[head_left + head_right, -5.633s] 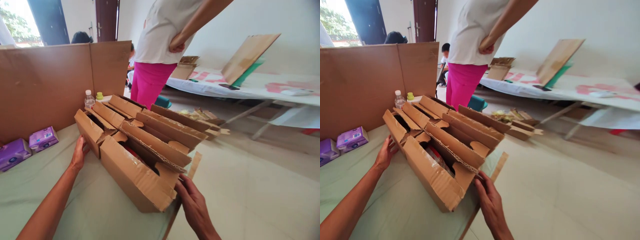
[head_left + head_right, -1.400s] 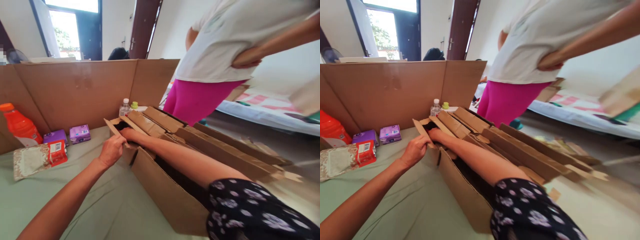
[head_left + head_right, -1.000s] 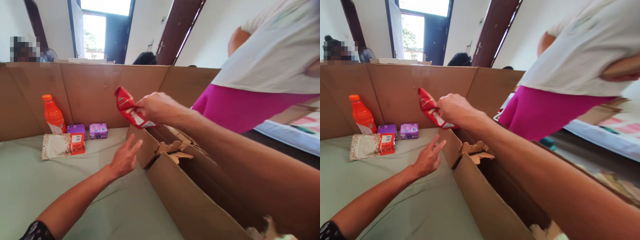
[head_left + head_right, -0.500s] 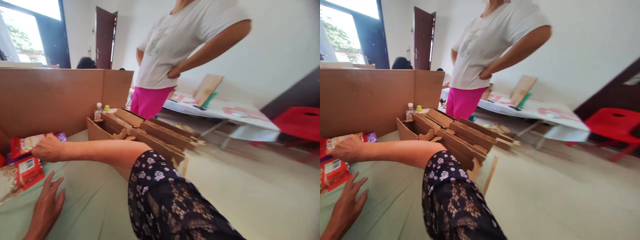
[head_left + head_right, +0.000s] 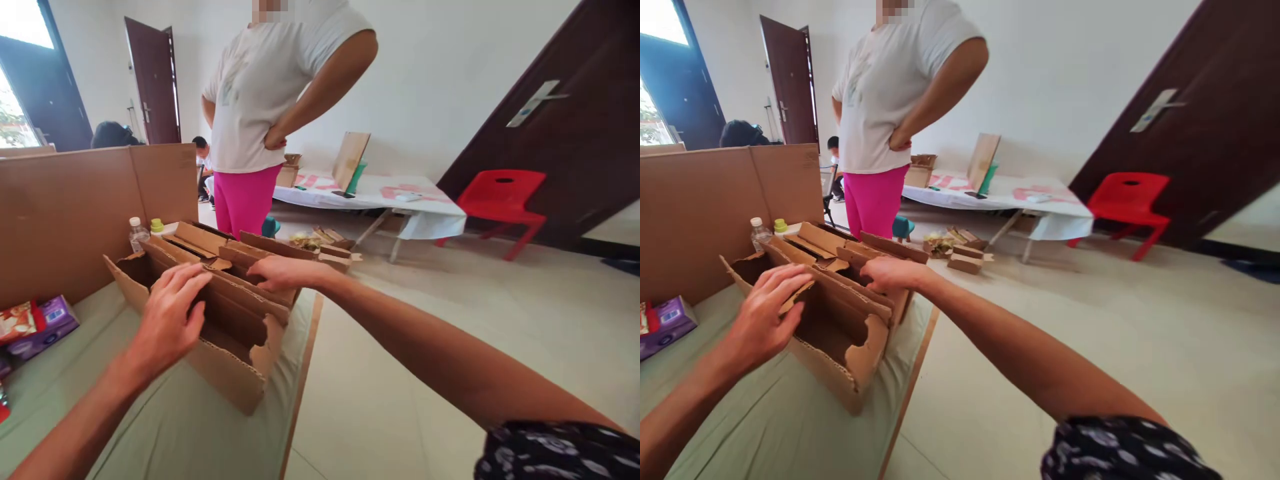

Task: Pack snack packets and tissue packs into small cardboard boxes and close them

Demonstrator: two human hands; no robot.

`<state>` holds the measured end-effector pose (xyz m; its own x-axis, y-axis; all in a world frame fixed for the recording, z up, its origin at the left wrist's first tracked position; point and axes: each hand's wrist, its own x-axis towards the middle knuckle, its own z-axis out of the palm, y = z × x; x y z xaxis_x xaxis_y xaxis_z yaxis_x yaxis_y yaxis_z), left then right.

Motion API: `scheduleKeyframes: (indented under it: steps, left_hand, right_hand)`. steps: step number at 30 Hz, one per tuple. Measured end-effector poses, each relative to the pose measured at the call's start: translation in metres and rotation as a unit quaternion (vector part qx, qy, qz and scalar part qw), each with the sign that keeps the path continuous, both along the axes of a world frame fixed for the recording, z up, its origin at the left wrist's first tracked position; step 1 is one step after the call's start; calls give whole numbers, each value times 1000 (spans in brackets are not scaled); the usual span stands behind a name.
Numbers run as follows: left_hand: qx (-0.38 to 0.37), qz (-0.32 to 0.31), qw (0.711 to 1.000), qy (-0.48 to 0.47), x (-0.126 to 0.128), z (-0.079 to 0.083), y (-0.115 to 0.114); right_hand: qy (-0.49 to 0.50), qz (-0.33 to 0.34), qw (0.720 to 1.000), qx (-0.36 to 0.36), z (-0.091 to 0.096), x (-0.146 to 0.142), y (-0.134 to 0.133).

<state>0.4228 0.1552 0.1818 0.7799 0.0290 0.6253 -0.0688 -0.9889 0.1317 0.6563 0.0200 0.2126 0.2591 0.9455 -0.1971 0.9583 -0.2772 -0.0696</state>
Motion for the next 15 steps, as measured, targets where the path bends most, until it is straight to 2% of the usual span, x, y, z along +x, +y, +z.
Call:
scheduleKeyframes:
  steps: [3,5,9,15]
  left_hand:
    - [8,-43,993,110,59,5,-3]
    - [14,-47,988,148,79,0,-3]
    - [16,-38,982,183,82,-4,0]
    - [12,-18,977,214,80,-2,-4]
  right_hand:
    - [21,6,999,-42,-23,4,3]
    - [25,3,997,-79,-32,3,10]
    - [26,-11,991,-127,-42,0,21]
    - [29,-21,996,-80,-48,-4,17]
